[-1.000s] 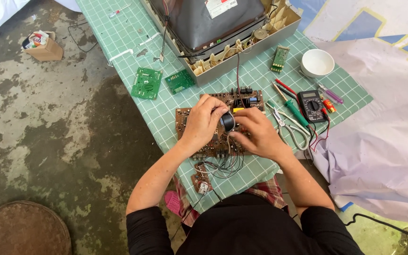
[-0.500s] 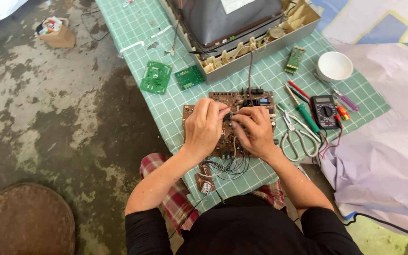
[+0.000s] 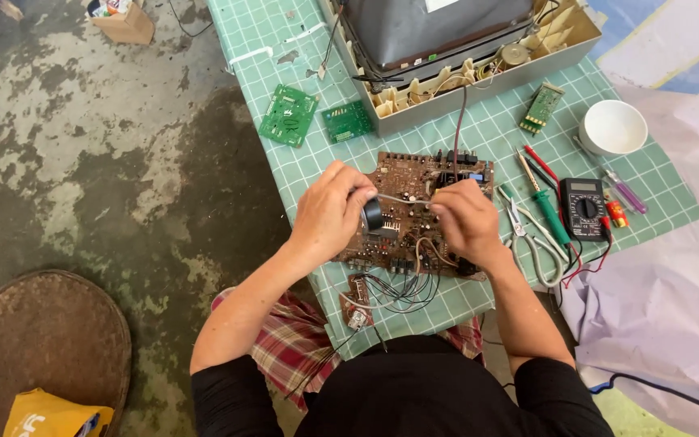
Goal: Applying electrical tape to components and wires on a circuit board for insulation.
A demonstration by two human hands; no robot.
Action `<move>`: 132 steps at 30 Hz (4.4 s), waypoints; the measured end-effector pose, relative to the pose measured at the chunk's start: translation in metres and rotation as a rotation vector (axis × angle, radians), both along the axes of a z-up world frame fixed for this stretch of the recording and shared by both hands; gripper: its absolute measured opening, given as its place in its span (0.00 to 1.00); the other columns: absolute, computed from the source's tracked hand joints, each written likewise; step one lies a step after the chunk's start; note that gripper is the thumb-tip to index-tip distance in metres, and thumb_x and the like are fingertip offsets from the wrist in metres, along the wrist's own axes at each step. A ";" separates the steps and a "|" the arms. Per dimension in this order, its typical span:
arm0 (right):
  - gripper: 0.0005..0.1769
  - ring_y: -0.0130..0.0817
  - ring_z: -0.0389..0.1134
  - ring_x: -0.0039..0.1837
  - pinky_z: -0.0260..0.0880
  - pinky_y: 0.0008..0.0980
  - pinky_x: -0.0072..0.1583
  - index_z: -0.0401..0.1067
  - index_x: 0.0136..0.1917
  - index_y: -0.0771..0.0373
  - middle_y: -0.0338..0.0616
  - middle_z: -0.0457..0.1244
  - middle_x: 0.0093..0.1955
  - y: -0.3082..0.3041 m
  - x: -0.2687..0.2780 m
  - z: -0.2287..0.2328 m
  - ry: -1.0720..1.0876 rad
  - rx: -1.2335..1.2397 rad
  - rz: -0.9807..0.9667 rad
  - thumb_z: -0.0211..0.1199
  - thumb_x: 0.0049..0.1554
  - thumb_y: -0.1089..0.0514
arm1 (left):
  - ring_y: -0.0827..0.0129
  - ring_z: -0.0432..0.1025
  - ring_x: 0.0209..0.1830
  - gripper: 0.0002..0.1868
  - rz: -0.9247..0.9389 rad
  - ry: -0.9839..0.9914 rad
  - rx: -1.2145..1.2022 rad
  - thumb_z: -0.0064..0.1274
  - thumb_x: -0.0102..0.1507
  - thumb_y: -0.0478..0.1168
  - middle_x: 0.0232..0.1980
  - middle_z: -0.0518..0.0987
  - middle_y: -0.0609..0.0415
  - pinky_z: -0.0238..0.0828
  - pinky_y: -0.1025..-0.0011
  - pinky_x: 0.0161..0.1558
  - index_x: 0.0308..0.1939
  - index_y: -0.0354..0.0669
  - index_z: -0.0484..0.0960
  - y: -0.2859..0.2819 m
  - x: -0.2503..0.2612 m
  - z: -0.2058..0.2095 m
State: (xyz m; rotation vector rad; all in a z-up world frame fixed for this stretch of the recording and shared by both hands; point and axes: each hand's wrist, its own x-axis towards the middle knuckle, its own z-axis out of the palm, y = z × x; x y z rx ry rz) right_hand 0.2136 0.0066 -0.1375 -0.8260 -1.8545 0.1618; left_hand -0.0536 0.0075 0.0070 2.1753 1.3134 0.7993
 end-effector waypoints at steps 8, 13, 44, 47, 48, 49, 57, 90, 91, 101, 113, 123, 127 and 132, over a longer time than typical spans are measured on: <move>0.15 0.44 0.67 0.42 0.68 0.36 0.45 0.70 0.40 0.72 0.57 0.64 0.37 0.004 0.002 -0.002 0.807 -0.315 0.407 0.55 0.65 0.60 | 0.58 0.77 0.40 0.05 -0.149 -0.093 -0.232 0.54 0.67 0.38 0.38 0.76 0.51 0.75 0.62 0.43 0.40 0.43 0.83 0.003 0.030 -0.046; 0.14 0.42 0.68 0.44 0.67 0.35 0.48 0.72 0.41 0.74 0.57 0.64 0.37 0.000 0.013 0.014 0.770 -0.443 0.380 0.57 0.65 0.61 | 0.62 0.75 0.40 0.05 -0.054 -0.146 -0.338 0.53 0.68 0.39 0.40 0.77 0.52 0.74 0.65 0.45 0.40 0.46 0.83 0.016 0.023 -0.044; 0.16 0.37 0.56 0.53 0.60 0.38 0.57 0.79 0.59 0.42 0.38 0.60 0.53 -0.021 -0.038 0.065 -0.317 0.477 -0.262 0.69 0.60 0.59 | 0.72 0.70 0.30 0.06 -0.100 -0.511 -0.275 0.54 0.67 0.36 0.32 0.75 0.52 0.69 0.73 0.32 0.41 0.37 0.85 0.007 0.034 -0.023; 0.09 0.37 0.60 0.51 0.61 0.40 0.56 0.82 0.56 0.45 0.39 0.66 0.52 -0.021 -0.035 0.053 -0.228 0.456 -0.195 0.66 0.63 0.57 | 0.73 0.68 0.30 0.06 -0.128 -0.574 -0.240 0.55 0.67 0.36 0.32 0.74 0.52 0.69 0.73 0.33 0.42 0.37 0.85 0.001 0.037 -0.022; 0.08 0.38 0.63 0.50 0.63 0.42 0.56 0.83 0.54 0.48 0.40 0.70 0.52 -0.021 -0.033 0.046 -0.163 0.436 -0.160 0.66 0.63 0.56 | 0.75 0.67 0.30 0.05 -0.122 -0.602 -0.253 0.54 0.67 0.34 0.32 0.74 0.53 0.69 0.75 0.34 0.42 0.38 0.85 -0.002 0.039 -0.019; 0.08 0.38 0.63 0.50 0.63 0.42 0.56 0.83 0.54 0.48 0.40 0.70 0.52 -0.021 -0.032 0.044 -0.162 0.436 -0.160 0.66 0.63 0.56 | 0.75 0.67 0.30 0.05 -0.121 -0.600 -0.252 0.54 0.67 0.34 0.32 0.74 0.53 0.69 0.75 0.34 0.42 0.38 0.85 -0.002 0.040 -0.023; 0.08 0.51 0.71 0.46 0.70 0.46 0.49 0.81 0.52 0.68 0.57 0.72 0.46 -0.027 -0.016 0.010 0.224 0.184 0.023 0.65 0.63 0.64 | 0.69 0.64 0.34 0.06 -0.151 -0.670 -0.017 0.49 0.70 0.32 0.33 0.71 0.52 0.63 0.72 0.39 0.45 0.37 0.83 -0.002 0.041 -0.019; 0.12 0.51 0.68 0.36 0.68 0.44 0.37 0.83 0.46 0.67 0.60 0.69 0.42 -0.055 -0.018 0.063 -0.049 0.484 0.091 0.59 0.63 0.71 | 0.68 0.77 0.36 0.10 -0.577 -0.345 -0.304 0.45 0.71 0.35 0.39 0.79 0.49 0.77 0.69 0.41 0.52 0.39 0.81 -0.009 0.040 -0.003; 0.12 0.51 0.68 0.36 0.68 0.44 0.37 0.83 0.46 0.67 0.60 0.69 0.42 -0.056 -0.017 0.060 -0.048 0.478 0.091 0.59 0.63 0.71 | 0.68 0.77 0.36 0.10 -0.577 -0.347 -0.310 0.45 0.71 0.35 0.39 0.79 0.49 0.77 0.69 0.41 0.52 0.39 0.81 -0.010 0.039 0.002; 0.11 0.46 0.68 0.36 0.68 0.38 0.35 0.81 0.43 0.62 0.63 0.70 0.40 -0.072 -0.016 0.053 -0.121 0.641 0.155 0.65 0.58 0.75 | 0.66 0.80 0.37 0.14 -0.688 -0.178 -0.648 0.52 0.65 0.33 0.43 0.76 0.50 0.77 0.68 0.39 0.55 0.38 0.81 -0.014 0.035 -0.005; 0.10 0.46 0.67 0.33 0.67 0.39 0.32 0.80 0.41 0.60 0.61 0.69 0.38 -0.078 -0.016 0.048 -0.097 0.624 0.141 0.66 0.58 0.73 | 0.56 0.83 0.37 0.11 -0.614 -0.003 -0.581 0.50 0.64 0.28 0.42 0.77 0.43 0.82 0.66 0.37 0.50 0.28 0.79 -0.030 0.042 -0.002; 0.09 0.45 0.67 0.34 0.66 0.39 0.31 0.79 0.42 0.60 0.60 0.69 0.39 -0.077 -0.010 0.047 -0.105 0.629 0.141 0.68 0.56 0.73 | 0.47 0.81 0.44 0.09 -0.599 0.070 -0.430 0.51 0.63 0.27 0.42 0.77 0.42 0.82 0.61 0.38 0.48 0.31 0.79 -0.035 0.048 -0.007; 0.10 0.45 0.66 0.33 0.66 0.38 0.31 0.79 0.41 0.60 0.62 0.69 0.38 -0.077 -0.010 0.049 -0.075 0.629 0.151 0.67 0.56 0.74 | 0.52 0.82 0.42 0.08 -0.588 0.050 -0.560 0.48 0.65 0.27 0.41 0.78 0.40 0.82 0.64 0.41 0.47 0.28 0.78 -0.030 0.050 0.015; 0.11 0.46 0.67 0.32 0.66 0.38 0.30 0.79 0.42 0.59 0.62 0.68 0.37 -0.077 -0.013 0.044 -0.034 0.619 0.175 0.65 0.58 0.74 | 0.62 0.82 0.40 0.07 -0.615 0.067 -0.698 0.47 0.67 0.29 0.39 0.79 0.44 0.82 0.65 0.43 0.45 0.32 0.80 -0.023 0.048 0.025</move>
